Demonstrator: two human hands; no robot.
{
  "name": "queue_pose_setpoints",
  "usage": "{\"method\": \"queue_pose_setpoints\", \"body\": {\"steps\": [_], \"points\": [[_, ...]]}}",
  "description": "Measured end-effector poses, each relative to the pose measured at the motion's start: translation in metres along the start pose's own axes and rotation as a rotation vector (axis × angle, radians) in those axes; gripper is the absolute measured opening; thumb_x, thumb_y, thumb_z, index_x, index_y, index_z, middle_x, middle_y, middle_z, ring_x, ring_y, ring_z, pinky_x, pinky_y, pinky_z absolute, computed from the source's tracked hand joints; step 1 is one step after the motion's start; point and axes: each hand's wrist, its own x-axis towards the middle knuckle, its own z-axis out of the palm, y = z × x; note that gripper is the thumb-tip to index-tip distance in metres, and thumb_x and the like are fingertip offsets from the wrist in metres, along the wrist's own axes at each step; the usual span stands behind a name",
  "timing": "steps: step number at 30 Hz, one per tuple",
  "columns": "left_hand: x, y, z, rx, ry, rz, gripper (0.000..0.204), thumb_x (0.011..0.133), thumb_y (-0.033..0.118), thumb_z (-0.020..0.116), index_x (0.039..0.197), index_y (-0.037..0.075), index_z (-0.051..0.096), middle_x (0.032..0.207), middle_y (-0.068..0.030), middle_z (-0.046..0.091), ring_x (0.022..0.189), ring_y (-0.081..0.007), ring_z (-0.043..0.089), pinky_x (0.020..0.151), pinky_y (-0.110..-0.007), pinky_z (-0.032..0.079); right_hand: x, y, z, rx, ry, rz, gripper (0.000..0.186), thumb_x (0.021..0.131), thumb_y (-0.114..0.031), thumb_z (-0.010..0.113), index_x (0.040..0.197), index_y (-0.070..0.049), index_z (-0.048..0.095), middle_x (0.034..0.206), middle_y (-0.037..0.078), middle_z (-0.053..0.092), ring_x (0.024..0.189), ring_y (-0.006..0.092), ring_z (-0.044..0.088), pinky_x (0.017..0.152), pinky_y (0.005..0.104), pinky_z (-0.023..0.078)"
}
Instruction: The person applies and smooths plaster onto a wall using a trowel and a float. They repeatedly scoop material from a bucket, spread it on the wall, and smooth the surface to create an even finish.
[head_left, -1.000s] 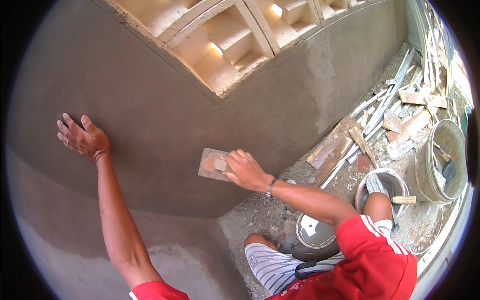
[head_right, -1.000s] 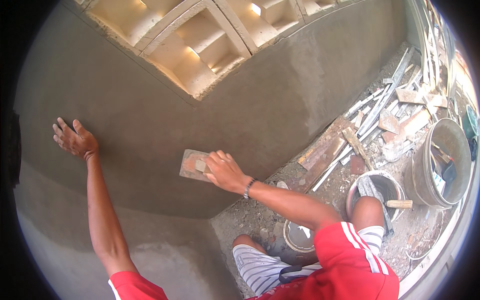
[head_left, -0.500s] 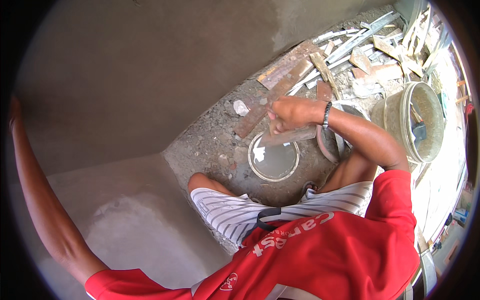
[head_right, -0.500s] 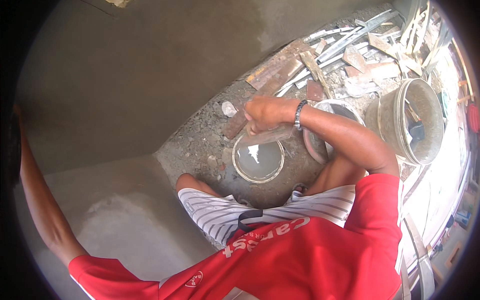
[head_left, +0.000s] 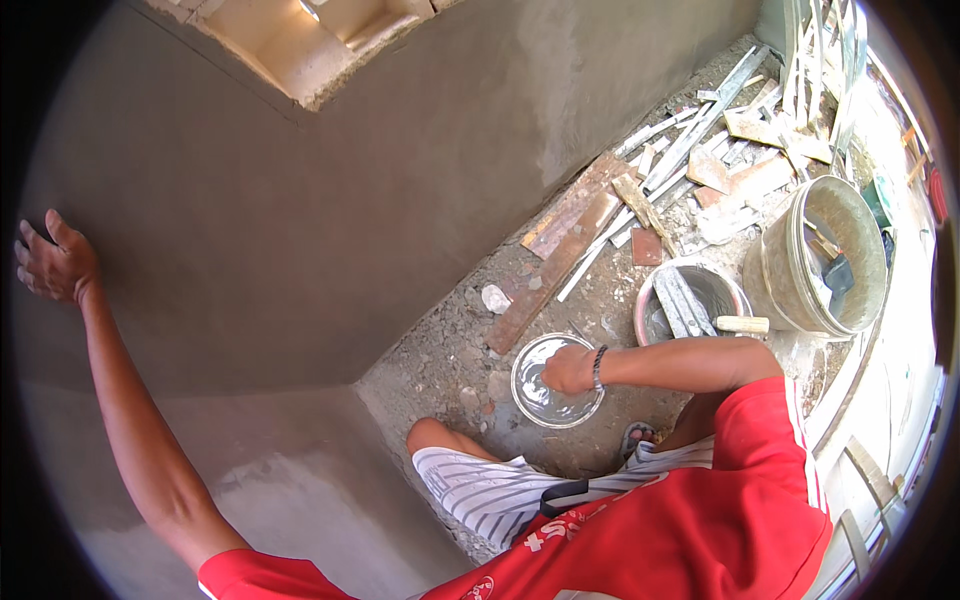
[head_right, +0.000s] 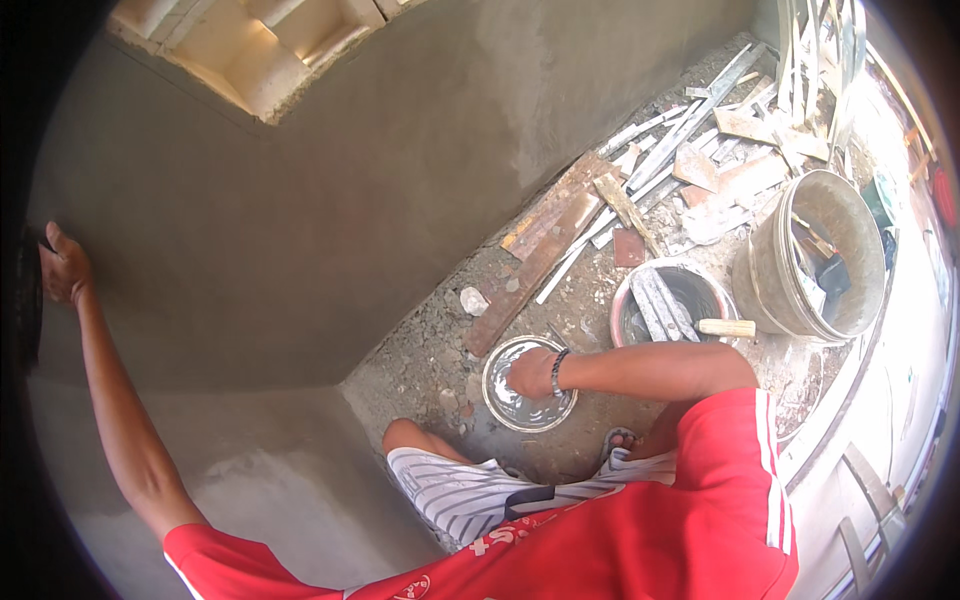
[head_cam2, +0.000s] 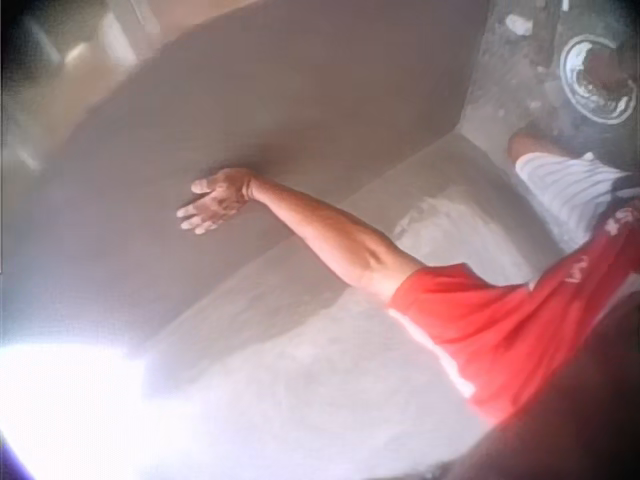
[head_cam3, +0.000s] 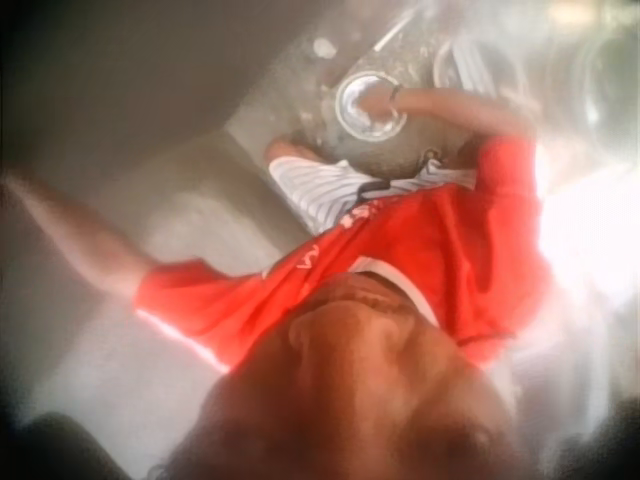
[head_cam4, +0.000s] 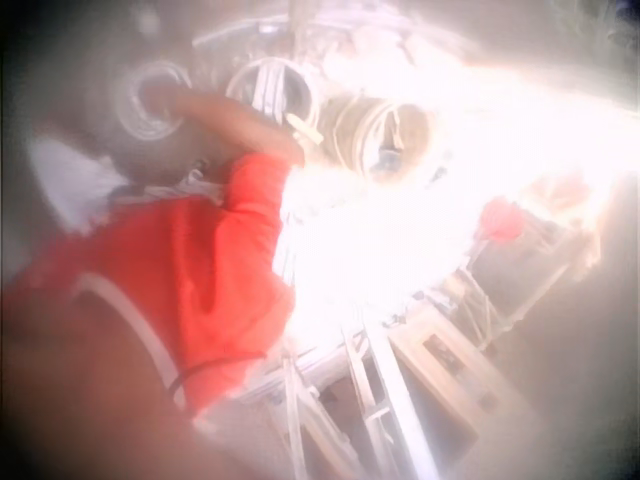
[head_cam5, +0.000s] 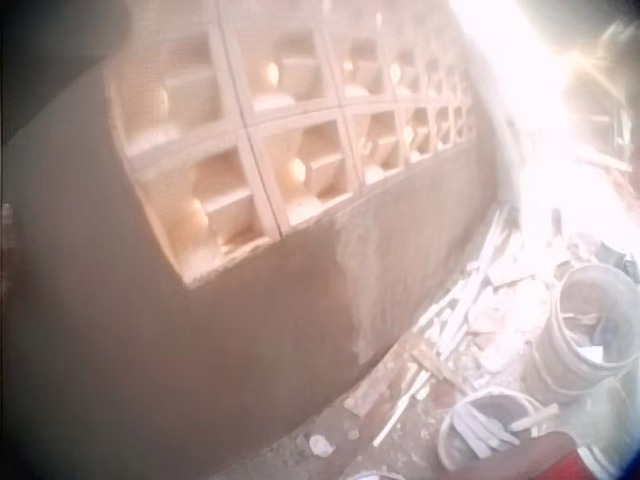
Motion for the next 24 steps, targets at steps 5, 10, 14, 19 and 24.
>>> {"method": "queue_pose_setpoints", "body": {"steps": [5, 10, 14, 19, 24], "points": [[0.019, 0.036, -0.036, -0.041, 0.070, 0.025, 0.072, 0.094, 0.068, 0.035, 0.145, 0.019, 0.049, 0.151, -0.0162, 0.043, 0.136, -0.0438, 0.038, 0.113, -0.054, 0.028, -0.042, 0.044, -0.043, 0.387, 0.087, -0.047, 0.038, 0.086, -0.026, 0.056, 0.112, -0.003, 0.071, 0.112, 0.021, 0.070, 0.103, 0.0361, 0.067, 0.089, 0.0383, 0.052], [0.011, 0.039, -0.036, 0.034, 0.061, 0.013, 0.071, 0.096, 0.065, 0.036, 0.146, 0.016, 0.047, 0.152, -0.0165, 0.042, 0.136, -0.0447, 0.038, 0.113, -0.054, 0.028, -0.074, 0.077, -0.075, 0.893, 0.153, -0.009, 0.046, 0.098, -0.036, 0.056, 0.130, -0.003, 0.060, 0.117, 0.010, 0.068, 0.109, 0.0223, 0.063, 0.098, 0.0352, 0.048], [0.013, 0.043, -0.039, 0.031, 0.040, 0.004, 0.071, 0.097, 0.064, 0.035, 0.147, 0.015, 0.046, 0.152, -0.0175, 0.041, 0.136, -0.0467, 0.037, 0.113, -0.055, 0.028, -0.056, 0.091, -0.101, 1.412, 0.617, -0.274, 0.038, 0.104, -0.035, 0.049, 0.127, -0.006, 0.057, 0.110, 0.005, 0.065, 0.101, 0.0132, 0.062, 0.091, 0.0328, 0.051], [0.013, 0.037, -0.042, 0.044, 0.013, 0.012, 0.070, 0.098, 0.062, 0.035, 0.147, 0.014, 0.045, 0.151, -0.0197, 0.041, 0.136, -0.0470, 0.037, 0.113, -0.055, 0.028, -0.044, 0.082, -0.191, 1.875, 1.251, -0.449, 0.037, 0.104, -0.039, 0.048, 0.119, -0.008, 0.058, 0.102, 0.003, 0.064, 0.089, 0.0104, 0.065, 0.078, 0.0315, 0.057], [0.012, 0.042, -0.041, 0.042, 0.002, 0.012, 0.070, 0.098, 0.061, 0.035, 0.147, 0.011, 0.044, 0.150, -0.0214, 0.042, 0.135, -0.0467, 0.038, 0.113, -0.055, 0.029, -0.032, 0.111, -0.278, 1.952, 1.712, -0.799, 0.044, 0.100, -0.043, 0.050, 0.123, -0.007, 0.057, 0.112, 0.006, 0.065, 0.100, 0.0196, 0.067, 0.085, 0.0402, 0.058]]}}
